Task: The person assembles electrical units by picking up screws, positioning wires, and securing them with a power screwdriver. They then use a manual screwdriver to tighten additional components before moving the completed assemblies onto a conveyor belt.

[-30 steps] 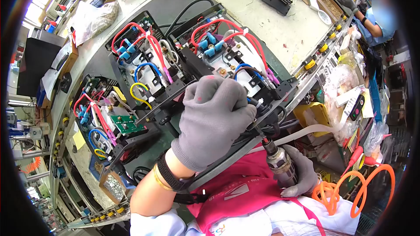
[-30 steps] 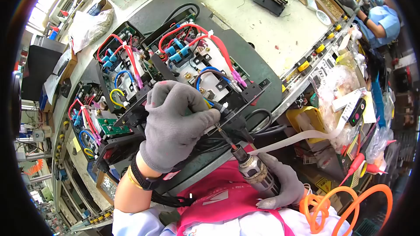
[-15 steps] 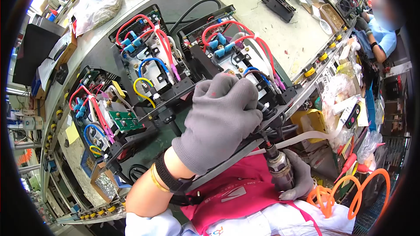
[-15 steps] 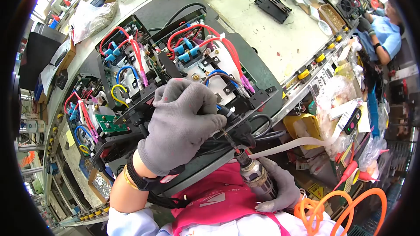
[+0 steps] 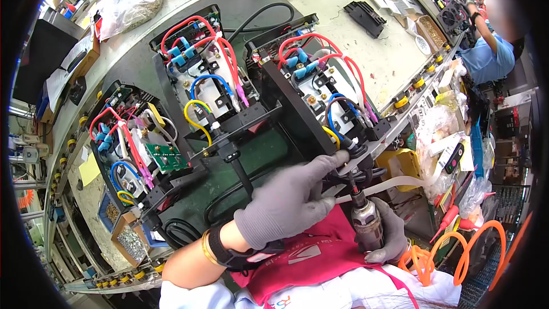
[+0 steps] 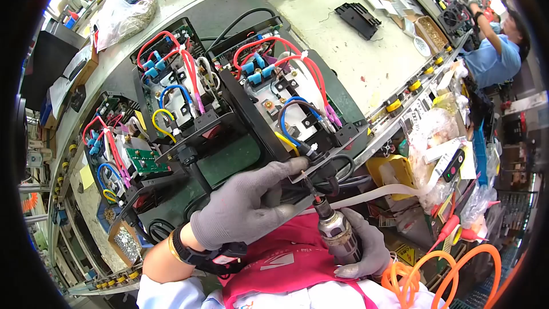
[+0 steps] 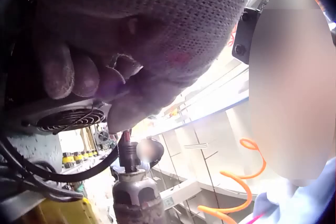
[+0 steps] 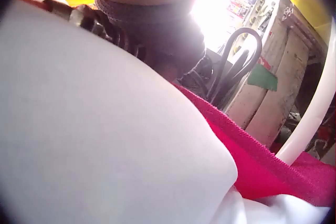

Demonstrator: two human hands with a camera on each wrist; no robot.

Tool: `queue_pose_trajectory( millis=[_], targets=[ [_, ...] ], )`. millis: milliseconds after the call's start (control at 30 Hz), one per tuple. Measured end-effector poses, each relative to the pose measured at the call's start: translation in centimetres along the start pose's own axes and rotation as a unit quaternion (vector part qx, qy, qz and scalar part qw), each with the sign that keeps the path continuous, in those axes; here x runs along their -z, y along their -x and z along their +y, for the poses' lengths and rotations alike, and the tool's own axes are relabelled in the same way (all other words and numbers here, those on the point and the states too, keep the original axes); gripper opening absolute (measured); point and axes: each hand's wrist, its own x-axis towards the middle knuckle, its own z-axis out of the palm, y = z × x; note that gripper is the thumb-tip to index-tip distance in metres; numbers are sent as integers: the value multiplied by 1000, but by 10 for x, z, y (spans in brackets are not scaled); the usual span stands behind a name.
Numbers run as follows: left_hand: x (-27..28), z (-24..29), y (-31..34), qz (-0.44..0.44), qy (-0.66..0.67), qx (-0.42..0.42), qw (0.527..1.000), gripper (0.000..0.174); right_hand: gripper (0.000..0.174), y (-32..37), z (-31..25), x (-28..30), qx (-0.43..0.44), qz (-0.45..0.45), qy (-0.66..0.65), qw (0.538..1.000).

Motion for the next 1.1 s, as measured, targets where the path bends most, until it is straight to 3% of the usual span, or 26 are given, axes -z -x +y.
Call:
queue_pose_trajectory(
  millis=[33, 233, 333, 367, 433, 467, 500, 533, 633, 667, 700, 833, 933, 1033, 1100],
  targets=[
    [2, 6, 1, -35, 55, 53, 997, 64, 121, 0, 5, 3, 15, -1, 14, 1000],
    [-5, 9, 19, 25, -13, -2, 1000, 71, 119, 2, 6, 3, 60, -4, 27, 998],
    [1, 21, 58, 56, -35, -95, 993, 71, 115, 5, -1, -4, 39, -14, -12, 999],
    [7, 24, 81, 81, 14, -95, 992, 71, 116, 6, -2, -4, 47, -2, -6, 999],
    [16, 27, 124, 308, -7, -111, 945, 42, 117, 5, 1, -5, 54, 4, -3, 999],
    [23, 16, 145, 424, -46, -127, 896, 28, 118, 5, -1, -7, 46, 16, 1, 999],
    [29, 6, 167, 529, -82, -127, 835, 17, 118, 5, -3, -8, 37, 27, 5, 999],
    [31, 6, 172, 663, -66, -50, 744, 19, 119, 4, -2, -9, 43, 33, 14, 998],
    [63, -58, 232, 644, -134, 32, 752, 22, 122, 3, 6, -17, 56, 84, 6, 995],
    [68, -82, 249, 602, -257, 50, 755, 21, 124, 6, 0, -22, 29, 104, 22, 994],
    [64, -96, 254, 603, -210, 109, 762, 21, 124, 3, 7, -23, 62, 113, 4, 992],
    [54, -124, 252, 560, -185, 171, 789, 26, 122, 6, 4, -32, 91, 112, 7, 990],
    [52, -133, 243, 506, -319, 106, 795, 27, 122, 11, 2, -37, 101, 121, 8, 988],
    [52, -140, 238, 470, -371, 91, 796, 33, 121, 10, 6, -37, 121, 116, 25, 986],
    [56, -140, 236, 442, -438, 89, 778, 22, 120, 10, 7, -37, 130, 114, 35, 984]
  ],
)
